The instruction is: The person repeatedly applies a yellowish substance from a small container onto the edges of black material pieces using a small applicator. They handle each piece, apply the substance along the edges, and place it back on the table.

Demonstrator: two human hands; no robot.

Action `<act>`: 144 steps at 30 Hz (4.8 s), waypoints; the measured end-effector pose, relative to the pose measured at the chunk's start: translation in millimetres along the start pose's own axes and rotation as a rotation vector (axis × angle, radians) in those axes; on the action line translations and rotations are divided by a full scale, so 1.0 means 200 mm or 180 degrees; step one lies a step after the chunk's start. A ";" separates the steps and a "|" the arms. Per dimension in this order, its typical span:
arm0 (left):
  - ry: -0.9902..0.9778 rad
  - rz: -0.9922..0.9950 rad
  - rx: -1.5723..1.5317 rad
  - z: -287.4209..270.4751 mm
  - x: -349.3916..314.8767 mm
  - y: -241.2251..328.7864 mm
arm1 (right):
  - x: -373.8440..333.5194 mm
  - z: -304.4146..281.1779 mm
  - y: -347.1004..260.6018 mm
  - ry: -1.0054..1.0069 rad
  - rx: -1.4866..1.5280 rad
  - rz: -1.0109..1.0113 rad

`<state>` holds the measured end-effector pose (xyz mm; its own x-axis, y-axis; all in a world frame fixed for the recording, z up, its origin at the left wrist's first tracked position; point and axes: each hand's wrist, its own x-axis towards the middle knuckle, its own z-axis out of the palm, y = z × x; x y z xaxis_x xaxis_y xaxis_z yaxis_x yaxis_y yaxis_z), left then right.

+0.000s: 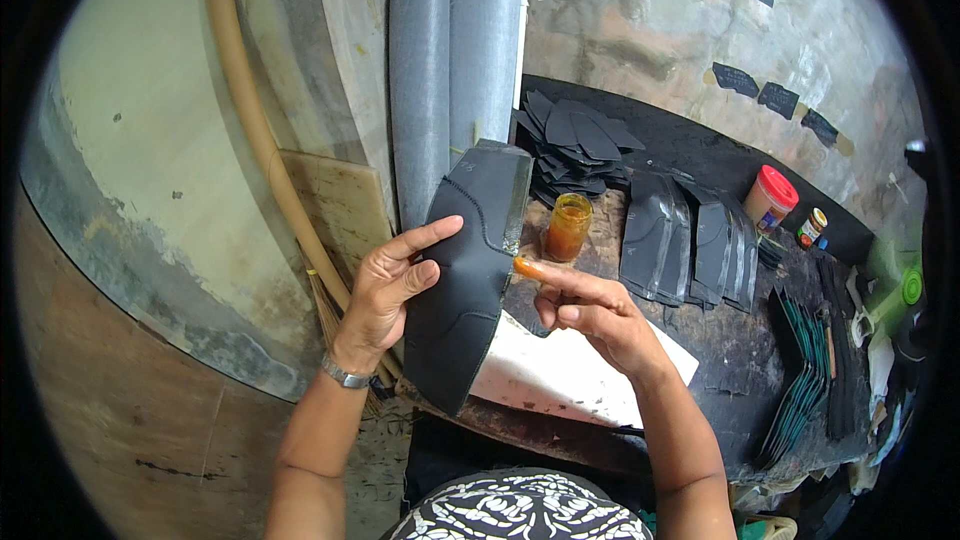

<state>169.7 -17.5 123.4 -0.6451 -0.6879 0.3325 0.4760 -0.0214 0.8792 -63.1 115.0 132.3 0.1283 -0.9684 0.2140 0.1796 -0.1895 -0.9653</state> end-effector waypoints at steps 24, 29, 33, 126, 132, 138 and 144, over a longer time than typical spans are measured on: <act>-0.0307 -0.0426 -0.0981 0.00 0.02 0.03 | -0.01 0.09 0.11 -0.0249 -0.1485 -0.0739; -0.0180 -0.0256 -0.0982 0.02 0.02 0.02 | -0.01 0.09 0.13 -0.0070 -0.1453 -0.0732; 0.0118 -0.0264 -0.0612 0.02 0.04 0.01 | -0.01 0.11 0.14 -0.0140 -0.1515 -0.0824; -0.0024 -0.0235 -0.0364 -0.09 -0.08 0.05 | 0.10 0.16 0.09 -0.0159 -0.1671 -0.0606; -0.0081 -0.0250 -0.0638 -0.08 -0.11 0.05 | 0.11 0.18 0.08 -0.0211 -0.2115 -0.0755; -0.0139 -0.0307 -0.0843 -0.09 -0.12 0.05 | 0.12 0.18 0.06 -0.0273 -0.2667 -0.1018; -0.0190 -0.0399 -0.0913 -0.09 -0.11 0.04 | 0.11 0.15 0.08 -0.0298 -0.3077 -0.1317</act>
<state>199.1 -15.8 117.1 -0.7392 -0.6235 0.2547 0.5343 -0.3127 0.7853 -27.8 95.7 125.3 0.3167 -0.7902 0.5247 -0.6217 -0.5907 -0.5144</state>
